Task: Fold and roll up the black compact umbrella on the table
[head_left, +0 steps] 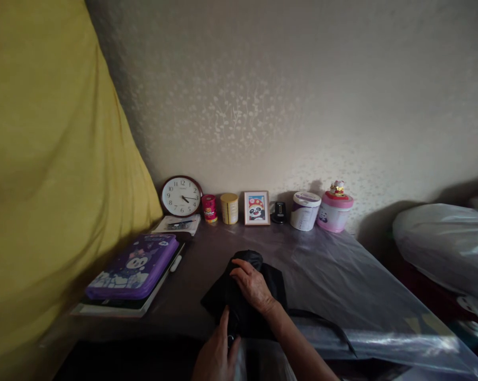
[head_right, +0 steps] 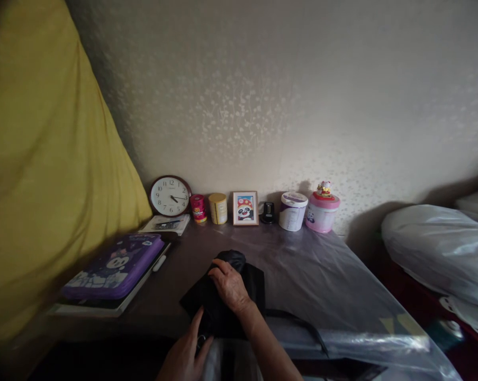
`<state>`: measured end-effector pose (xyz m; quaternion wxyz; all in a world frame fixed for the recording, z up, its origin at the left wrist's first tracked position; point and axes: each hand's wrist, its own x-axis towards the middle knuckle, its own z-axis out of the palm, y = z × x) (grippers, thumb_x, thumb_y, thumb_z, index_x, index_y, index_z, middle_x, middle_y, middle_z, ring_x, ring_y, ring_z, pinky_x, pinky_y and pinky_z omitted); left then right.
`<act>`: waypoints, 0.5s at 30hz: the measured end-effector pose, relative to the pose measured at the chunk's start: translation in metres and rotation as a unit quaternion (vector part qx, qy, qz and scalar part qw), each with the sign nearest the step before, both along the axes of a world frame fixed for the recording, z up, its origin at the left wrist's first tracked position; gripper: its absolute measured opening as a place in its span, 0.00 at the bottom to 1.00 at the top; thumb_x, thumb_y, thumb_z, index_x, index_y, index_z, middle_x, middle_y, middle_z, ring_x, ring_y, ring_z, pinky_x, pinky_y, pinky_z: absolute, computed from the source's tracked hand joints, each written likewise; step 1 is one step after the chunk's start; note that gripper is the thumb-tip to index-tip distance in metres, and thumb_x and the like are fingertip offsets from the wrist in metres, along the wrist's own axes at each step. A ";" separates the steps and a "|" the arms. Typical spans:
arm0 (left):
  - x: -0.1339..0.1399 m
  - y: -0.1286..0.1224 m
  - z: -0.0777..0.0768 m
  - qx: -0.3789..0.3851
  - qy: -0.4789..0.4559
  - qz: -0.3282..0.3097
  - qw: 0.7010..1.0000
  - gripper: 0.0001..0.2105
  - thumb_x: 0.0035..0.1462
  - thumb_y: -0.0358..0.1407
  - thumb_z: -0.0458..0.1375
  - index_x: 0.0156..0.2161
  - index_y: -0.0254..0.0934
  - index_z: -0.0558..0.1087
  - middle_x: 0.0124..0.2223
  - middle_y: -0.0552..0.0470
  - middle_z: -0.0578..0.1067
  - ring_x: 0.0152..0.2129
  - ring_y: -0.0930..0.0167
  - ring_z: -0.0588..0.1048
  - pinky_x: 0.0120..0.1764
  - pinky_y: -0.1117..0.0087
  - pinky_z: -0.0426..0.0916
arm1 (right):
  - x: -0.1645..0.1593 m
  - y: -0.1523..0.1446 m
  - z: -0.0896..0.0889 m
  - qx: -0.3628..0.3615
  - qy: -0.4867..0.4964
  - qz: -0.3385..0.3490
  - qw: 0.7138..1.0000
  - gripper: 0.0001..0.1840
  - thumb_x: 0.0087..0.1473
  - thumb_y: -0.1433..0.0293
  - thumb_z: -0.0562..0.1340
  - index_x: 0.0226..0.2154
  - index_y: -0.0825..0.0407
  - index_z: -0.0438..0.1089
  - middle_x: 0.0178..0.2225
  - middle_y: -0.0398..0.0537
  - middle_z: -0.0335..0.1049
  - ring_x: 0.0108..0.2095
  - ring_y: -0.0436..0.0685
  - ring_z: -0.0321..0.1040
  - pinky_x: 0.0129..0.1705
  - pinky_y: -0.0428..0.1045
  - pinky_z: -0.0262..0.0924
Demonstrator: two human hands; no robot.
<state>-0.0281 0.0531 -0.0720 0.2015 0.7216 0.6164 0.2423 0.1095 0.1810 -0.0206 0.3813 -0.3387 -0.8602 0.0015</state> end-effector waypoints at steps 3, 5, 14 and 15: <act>0.003 -0.003 0.013 -0.013 -0.014 0.014 1.000 0.31 0.61 0.35 0.41 0.65 0.26 0.35 0.61 0.38 0.62 0.51 0.71 0.71 0.49 0.74 0.66 | -0.001 0.001 0.000 0.003 -0.019 0.000 1.000 0.10 0.59 0.74 0.54 0.39 0.49 0.70 0.50 0.50 0.67 0.49 0.55 0.67 0.50 0.52 0.64; 0.006 -0.005 0.023 -0.041 -0.003 0.018 0.999 0.31 0.61 0.34 0.41 0.65 0.31 0.33 0.57 0.41 0.69 0.47 0.71 0.74 0.46 0.73 0.67 | -0.002 0.002 0.001 0.003 -0.032 0.002 0.999 0.10 0.59 0.73 0.55 0.39 0.49 0.70 0.49 0.51 0.68 0.48 0.56 0.67 0.50 0.51 0.64; 0.007 -0.003 0.028 -0.065 0.106 -0.013 0.992 0.25 0.61 0.33 0.39 0.64 0.42 0.47 0.48 0.43 0.75 0.43 0.67 0.76 0.44 0.69 0.68 | -0.005 0.007 -0.001 0.011 -0.077 0.007 0.997 0.09 0.59 0.73 0.56 0.38 0.49 0.71 0.48 0.49 0.68 0.46 0.56 0.67 0.48 0.51 0.65; 0.007 -0.003 0.025 -0.059 0.101 -0.013 0.993 0.25 0.61 0.33 0.39 0.64 0.41 0.47 0.49 0.43 0.75 0.42 0.68 0.76 0.44 0.70 0.68 | -0.006 0.007 -0.001 0.012 -0.080 0.008 0.997 0.09 0.59 0.73 0.56 0.38 0.49 0.71 0.48 0.49 0.69 0.46 0.56 0.67 0.48 0.51 0.65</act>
